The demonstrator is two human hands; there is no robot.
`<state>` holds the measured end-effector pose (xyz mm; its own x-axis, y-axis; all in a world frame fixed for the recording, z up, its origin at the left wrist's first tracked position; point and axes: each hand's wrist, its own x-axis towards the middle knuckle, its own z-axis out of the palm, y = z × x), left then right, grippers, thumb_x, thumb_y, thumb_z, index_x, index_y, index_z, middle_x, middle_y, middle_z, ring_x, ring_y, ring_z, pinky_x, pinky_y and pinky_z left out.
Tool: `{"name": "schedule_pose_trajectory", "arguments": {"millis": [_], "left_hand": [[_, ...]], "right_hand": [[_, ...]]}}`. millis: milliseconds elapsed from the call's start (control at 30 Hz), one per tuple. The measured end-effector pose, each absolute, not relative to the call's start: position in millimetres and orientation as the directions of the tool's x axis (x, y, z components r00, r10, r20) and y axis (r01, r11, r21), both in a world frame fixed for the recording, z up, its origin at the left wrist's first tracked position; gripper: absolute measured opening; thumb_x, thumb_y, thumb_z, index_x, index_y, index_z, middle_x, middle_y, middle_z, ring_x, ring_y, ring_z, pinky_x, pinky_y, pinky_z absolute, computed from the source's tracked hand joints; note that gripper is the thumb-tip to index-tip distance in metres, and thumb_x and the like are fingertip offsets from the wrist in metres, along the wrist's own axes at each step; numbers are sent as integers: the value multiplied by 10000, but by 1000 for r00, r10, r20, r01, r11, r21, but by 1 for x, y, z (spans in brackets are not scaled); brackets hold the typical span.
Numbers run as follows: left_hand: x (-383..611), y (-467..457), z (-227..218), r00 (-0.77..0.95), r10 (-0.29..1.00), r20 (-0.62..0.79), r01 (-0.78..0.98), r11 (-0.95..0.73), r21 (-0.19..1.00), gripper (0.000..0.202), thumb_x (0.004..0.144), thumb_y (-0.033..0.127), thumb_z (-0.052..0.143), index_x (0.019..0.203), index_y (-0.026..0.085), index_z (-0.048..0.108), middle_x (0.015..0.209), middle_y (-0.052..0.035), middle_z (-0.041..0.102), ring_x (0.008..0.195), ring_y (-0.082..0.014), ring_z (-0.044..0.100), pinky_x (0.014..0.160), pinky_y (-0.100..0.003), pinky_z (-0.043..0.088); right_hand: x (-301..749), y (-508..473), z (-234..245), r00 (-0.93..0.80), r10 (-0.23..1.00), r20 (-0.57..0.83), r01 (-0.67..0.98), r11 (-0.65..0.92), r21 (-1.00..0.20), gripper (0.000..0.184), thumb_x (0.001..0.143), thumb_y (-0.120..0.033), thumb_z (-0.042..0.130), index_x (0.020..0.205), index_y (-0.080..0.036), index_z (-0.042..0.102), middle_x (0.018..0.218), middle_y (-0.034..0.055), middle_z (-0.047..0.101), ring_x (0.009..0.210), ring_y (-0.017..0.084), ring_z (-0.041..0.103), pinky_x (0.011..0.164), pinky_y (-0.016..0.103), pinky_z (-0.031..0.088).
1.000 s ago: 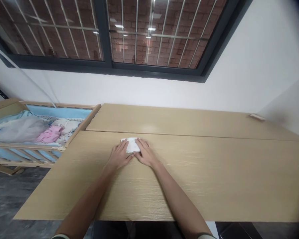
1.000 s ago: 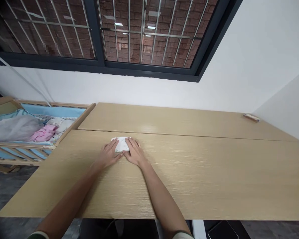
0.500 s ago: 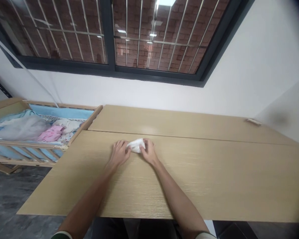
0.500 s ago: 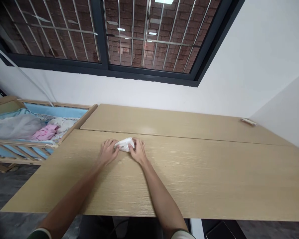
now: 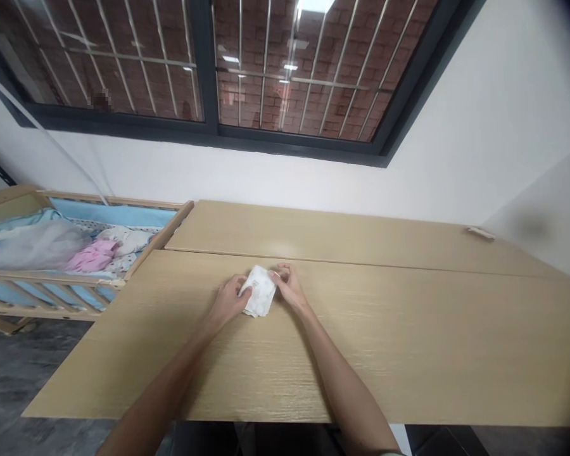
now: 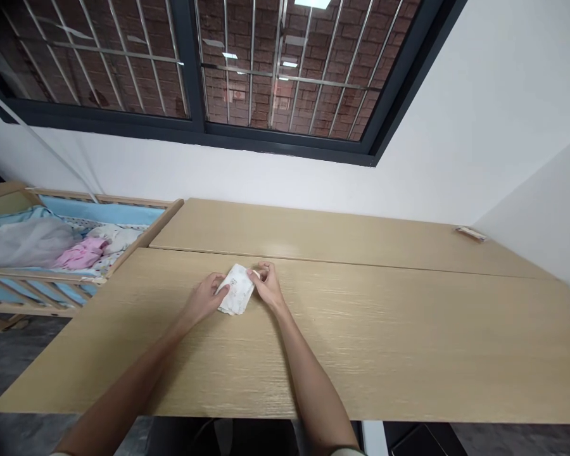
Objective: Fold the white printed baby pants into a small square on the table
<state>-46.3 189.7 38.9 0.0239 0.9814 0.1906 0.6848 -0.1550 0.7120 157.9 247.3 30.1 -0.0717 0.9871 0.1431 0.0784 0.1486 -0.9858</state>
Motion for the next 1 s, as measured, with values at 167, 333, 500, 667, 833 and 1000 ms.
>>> {"name": "schedule_pose_trajectory", "arguments": {"millis": [167, 333, 500, 667, 833, 1000], "left_hand": [[-48, 185, 38, 32, 982, 184, 816, -132, 562, 398, 900, 303, 624, 1281, 204, 562, 1211, -125, 687, 1126, -278, 647, 965, -378, 483], [-43, 181, 38, 39, 975, 221, 878, -139, 458, 375, 961, 354, 550, 1293, 181, 573, 1230, -151, 630, 1198, -309, 572, 1028, -438, 444], [-42, 172, 43, 290, 875, 387, 845, -424, 325, 390, 963, 389, 543, 1304, 206, 592, 1467, -149, 498, 1343, -316, 475, 1113, -464, 409], [-43, 166, 34, 489, 807, 330, 783, -573, 241, 385, 964, 222, 512, 1343, 214, 580, 1452, -119, 562, 1341, -264, 533, 1119, -428, 453], [-28, 164, 25, 426, 833, 353, 832, -514, 210, 419, 971, 114, 439, 1364, 174, 571, 1423, -128, 599, 1334, -246, 556, 1094, -388, 494], [2, 147, 21, 364, 818, 445, 876, -463, 135, 405, 937, 119, 469, 1307, 73, 625, 1342, -212, 636, 1311, -320, 567, 1096, -451, 494]], "right_hand": [[156, 254, 18, -29, 977, 212, 50, 213, -976, 519, 759, -396, 765, 1153, -231, 470, 1159, 105, 669, 910, 202, 709, 894, 408, 569], [151, 249, 15, -85, 955, 283, 58, 289, -956, 430, 857, -424, 692, 1197, -251, 495, 1367, 142, 590, 1268, 260, 607, 1094, 488, 474], [151, 244, 11, -183, 905, 383, 232, 418, -878, 492, 951, -528, 586, 1338, -233, 511, 1407, 146, 578, 1338, 278, 546, 1153, 526, 411], [152, 245, 3, -221, 898, 381, 329, 437, -837, 501, 990, -544, 518, 1367, -215, 517, 1397, 146, 594, 1313, 267, 562, 1136, 505, 429], [152, 241, 12, -234, 873, 427, 339, 485, -806, 530, 1013, -536, 474, 1423, -200, 484, 1434, 160, 568, 1359, 265, 525, 1160, 496, 404], [146, 225, 50, -541, 726, 424, 410, 668, -620, 554, 1054, -523, 376, 1518, -233, 460, 1621, 101, 372, 1523, 262, 292, 1253, 503, 245]]}}
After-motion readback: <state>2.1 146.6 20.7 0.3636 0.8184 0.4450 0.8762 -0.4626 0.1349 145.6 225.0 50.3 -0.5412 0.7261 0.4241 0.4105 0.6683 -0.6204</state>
